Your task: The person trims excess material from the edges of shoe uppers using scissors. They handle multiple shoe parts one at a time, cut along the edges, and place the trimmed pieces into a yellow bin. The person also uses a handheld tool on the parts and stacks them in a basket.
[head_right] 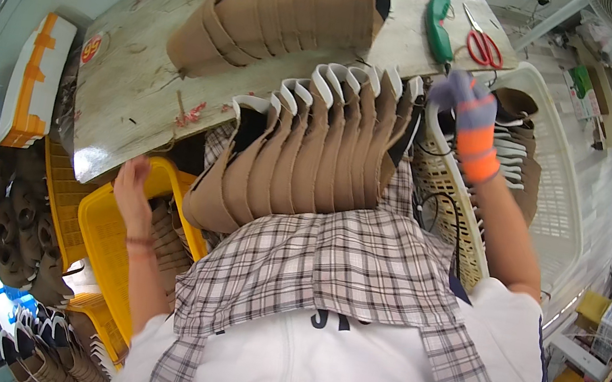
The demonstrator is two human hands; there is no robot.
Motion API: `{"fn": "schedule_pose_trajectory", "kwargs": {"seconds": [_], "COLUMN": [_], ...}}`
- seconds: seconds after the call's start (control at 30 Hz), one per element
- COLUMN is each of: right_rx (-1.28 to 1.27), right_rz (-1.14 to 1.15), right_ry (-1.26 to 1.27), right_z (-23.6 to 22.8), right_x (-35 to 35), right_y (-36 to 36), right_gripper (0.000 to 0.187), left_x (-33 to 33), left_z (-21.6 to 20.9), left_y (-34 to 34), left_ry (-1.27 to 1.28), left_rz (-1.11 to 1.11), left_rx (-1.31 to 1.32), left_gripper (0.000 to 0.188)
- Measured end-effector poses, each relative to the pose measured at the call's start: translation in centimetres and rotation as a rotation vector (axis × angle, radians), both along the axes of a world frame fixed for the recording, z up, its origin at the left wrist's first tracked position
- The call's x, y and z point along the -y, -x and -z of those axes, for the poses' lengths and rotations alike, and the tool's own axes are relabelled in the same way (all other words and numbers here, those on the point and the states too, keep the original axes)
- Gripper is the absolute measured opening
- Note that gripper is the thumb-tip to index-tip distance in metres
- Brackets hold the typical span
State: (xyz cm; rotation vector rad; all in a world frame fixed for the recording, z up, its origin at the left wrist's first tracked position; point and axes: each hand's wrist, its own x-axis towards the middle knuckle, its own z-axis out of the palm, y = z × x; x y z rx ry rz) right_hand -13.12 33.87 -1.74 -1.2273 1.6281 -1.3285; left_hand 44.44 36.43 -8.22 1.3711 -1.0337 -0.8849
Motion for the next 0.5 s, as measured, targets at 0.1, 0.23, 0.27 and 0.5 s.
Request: {"fn": "schedule_pose_trajectory", "kwargs": {"seconds": [0.1,0.23,0.27,0.5], "right_rx": [0.273,0.345,0.227,-0.101], "right_rz": [-0.19,-0.445,-0.502,-0.635], "right_ry": [0.078,-0.172,-0.138,-0.035], "right_z": [2.0,1.4,-0.6,-3.3], "right_x": [10.7,19.4,19.4,22.8], "right_y": [0.9,-4.6,-7.0,-7.8], "right_gripper": [0.031,0.049,0.049,0.047], "left_x": [10.8,19.3,20.6,22.9], "left_z": [-0.2,-1.4,-1.1,-9.1], "left_y": [2.8,6.6,7.1,9.3], "left_ry": [0.163,0.141,0.079,-0.178], "left_rz": [0.165,0.471,0.48,0.685], "left_rx": [0.012,-0.265,-0.563,-0.206], "left_gripper": [0.032,0.032,0.032,0.045]}}
